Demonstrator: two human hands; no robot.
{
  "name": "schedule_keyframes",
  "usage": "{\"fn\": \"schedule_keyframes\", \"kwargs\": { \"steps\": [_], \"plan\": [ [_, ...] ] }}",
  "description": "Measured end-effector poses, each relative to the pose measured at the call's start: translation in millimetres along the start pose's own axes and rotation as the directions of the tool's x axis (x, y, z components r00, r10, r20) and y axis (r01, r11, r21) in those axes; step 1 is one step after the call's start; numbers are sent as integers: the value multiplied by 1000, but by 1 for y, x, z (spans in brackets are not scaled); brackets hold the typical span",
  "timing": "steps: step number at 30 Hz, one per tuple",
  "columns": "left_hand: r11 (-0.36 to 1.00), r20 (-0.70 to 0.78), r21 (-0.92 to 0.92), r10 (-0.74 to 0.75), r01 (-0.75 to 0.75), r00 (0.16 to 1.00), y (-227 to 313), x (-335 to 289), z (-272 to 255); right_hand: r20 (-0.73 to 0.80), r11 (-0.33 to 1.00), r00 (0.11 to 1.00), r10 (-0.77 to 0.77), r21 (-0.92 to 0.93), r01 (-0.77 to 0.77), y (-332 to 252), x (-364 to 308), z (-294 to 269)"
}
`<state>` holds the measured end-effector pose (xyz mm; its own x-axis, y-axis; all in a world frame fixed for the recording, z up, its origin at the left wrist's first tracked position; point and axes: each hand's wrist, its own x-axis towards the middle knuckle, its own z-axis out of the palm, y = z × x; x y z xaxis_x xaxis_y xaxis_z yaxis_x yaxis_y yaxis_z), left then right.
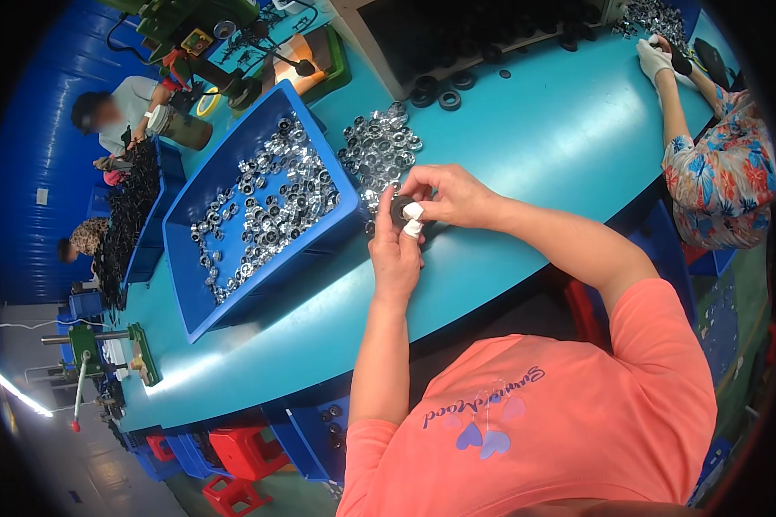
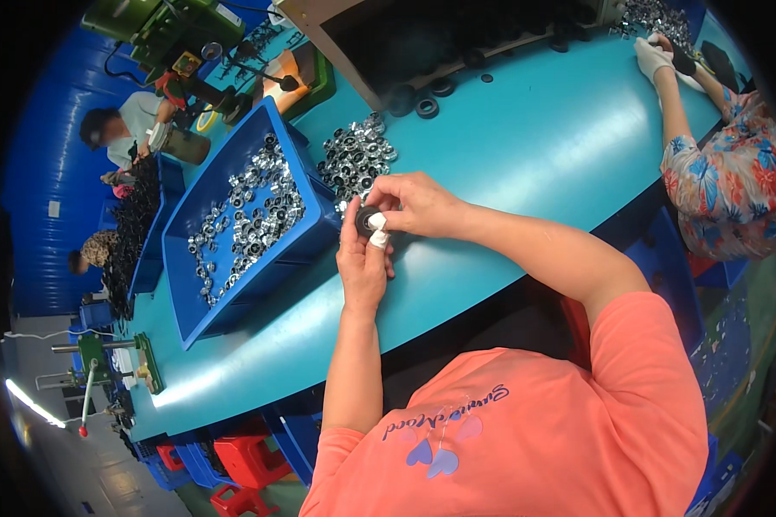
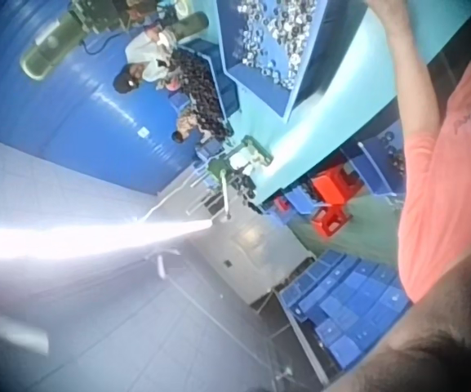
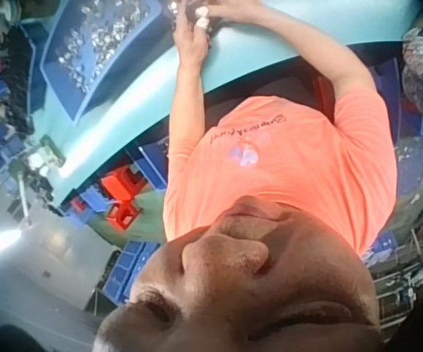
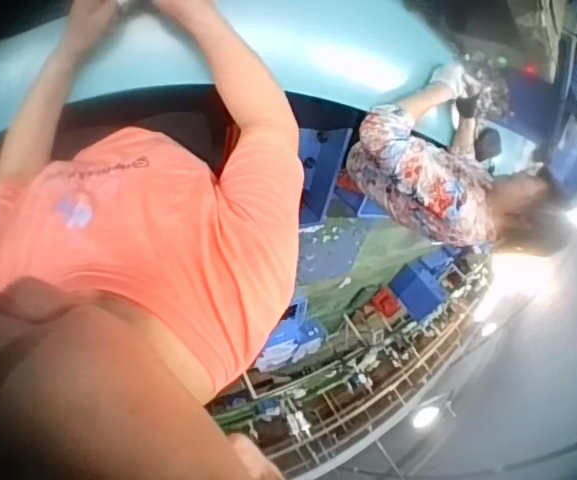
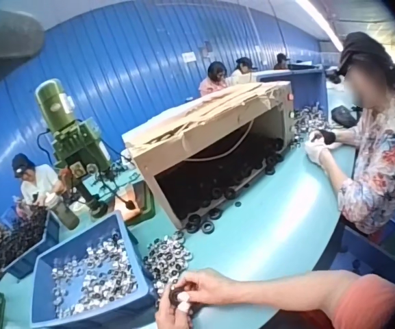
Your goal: Assembling small bearings into white plastic housings at a factory workbench.
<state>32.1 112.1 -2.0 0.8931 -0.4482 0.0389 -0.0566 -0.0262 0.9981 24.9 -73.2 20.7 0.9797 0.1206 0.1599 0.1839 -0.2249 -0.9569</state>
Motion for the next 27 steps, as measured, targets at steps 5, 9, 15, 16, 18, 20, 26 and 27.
{"fn": "schedule_keyframes", "kwargs": {
  "steps": [5, 9, 15, 16, 18, 20, 26, 27],
  "plan": [
    [986, -30, 94, 140, -137, 990, -10, 1, 1, -51, 997, 996, -68, -31, 66, 1, -2, 4],
    [965, -6, 205, 171, -166, 985, -13, 2, -2, -64, 997, 996, -54, -51, 51, 3, -3, 7],
    [995, 49, 94, 33, -38, 998, -3, 3, -5, 291, 819, 905, 310, 401, -410, 2, 5, -12],
    [997, 48, 67, 45, -49, 998, -3, 3, -6, 289, 816, 907, 306, 411, -406, -1, 6, -13],
    [999, 63, 18, 50, -51, 997, -2, 2, -4, 260, 824, 920, 292, 420, -380, 4, 6, -13],
    [997, 73, -4, 83, -83, 994, -2, 2, -3, 263, 839, 919, 294, 390, -380, 5, 8, -16],
    [980, 81, -194, -28, 44, 996, 6, 6, -11, 225, 843, 925, 305, 388, -372, 1, 8, -16],
    [965, 74, -250, -63, 80, 995, 5, 8, -13, 224, 836, 924, 310, 399, -377, 0, 8, -15]
  ]
}}
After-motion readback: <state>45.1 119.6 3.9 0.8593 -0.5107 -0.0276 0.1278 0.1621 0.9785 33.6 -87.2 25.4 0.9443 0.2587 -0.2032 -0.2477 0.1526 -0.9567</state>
